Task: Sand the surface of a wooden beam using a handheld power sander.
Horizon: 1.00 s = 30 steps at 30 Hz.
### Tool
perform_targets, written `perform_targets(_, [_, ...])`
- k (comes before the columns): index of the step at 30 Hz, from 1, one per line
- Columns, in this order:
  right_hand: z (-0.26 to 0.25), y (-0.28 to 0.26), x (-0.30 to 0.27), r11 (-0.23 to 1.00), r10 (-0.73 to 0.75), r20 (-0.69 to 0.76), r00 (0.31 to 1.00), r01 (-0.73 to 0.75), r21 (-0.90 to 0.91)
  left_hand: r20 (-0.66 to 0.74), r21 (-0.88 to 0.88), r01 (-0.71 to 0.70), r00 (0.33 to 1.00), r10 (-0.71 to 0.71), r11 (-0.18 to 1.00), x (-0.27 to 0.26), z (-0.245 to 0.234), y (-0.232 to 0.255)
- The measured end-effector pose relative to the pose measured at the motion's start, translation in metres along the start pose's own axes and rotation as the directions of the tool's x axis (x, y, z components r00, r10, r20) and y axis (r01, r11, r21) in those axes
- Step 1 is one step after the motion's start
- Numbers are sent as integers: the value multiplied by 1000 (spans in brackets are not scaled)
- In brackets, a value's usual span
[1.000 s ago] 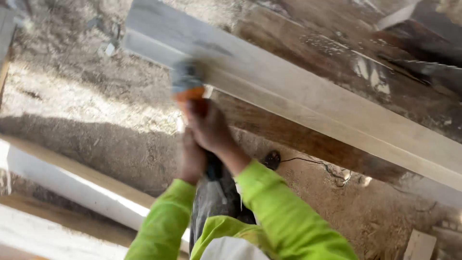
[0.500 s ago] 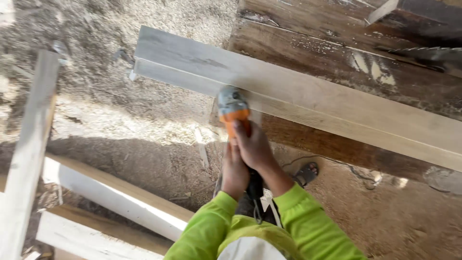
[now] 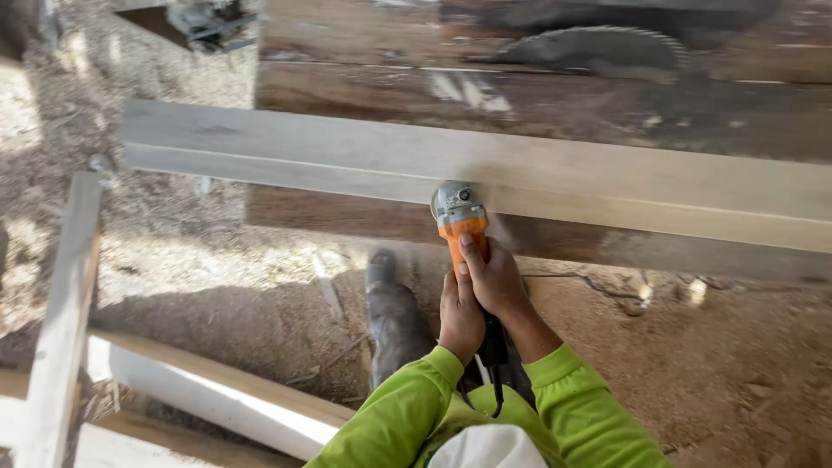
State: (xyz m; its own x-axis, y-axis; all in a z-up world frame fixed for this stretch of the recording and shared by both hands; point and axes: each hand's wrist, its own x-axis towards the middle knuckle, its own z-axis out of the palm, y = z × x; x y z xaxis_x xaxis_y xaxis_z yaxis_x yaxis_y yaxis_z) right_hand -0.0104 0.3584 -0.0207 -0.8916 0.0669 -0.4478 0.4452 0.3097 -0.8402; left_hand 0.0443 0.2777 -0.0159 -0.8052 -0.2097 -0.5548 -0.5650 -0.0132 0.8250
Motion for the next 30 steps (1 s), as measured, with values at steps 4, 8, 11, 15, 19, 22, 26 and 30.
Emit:
perform_targets(4, [-89,44,-17,1000,-8,-54,999,9,10,83,-47,5,997,-1,999,-31,81,-10])
perform_targets(8, [-177,133,-25,996,89,-183,979,-85,34,200,145,51,976,-80,988,-60,153,-5])
perform_targets(11, [-233,169,-40,979,188,-308,933,-152,137,370,172,49,922,-111,984,-68,195,-6])
perform_targets(15, [-242,108,-55,938,205,-411,888,-57,343,529,189,28,840,-125,982,-69,198,22])
perform_targets(19, [-213,157,-44,968,192,-342,920,-119,223,478,185,69,865,-151,980,-62,150,10])
perform_targets(22, [-137,121,-39,982,123,-184,975,-93,162,299,79,128,943,-146,989,-56,101,-32])
perform_targets(26, [-1,40,12,997,-65,172,983,58,43,-66,367,-169,976,207,915,14,29,-126])
perform_targets(30, [55,-21,25,989,-139,222,965,149,-26,-111,-240,32,992,-60,970,29,-36,-5])
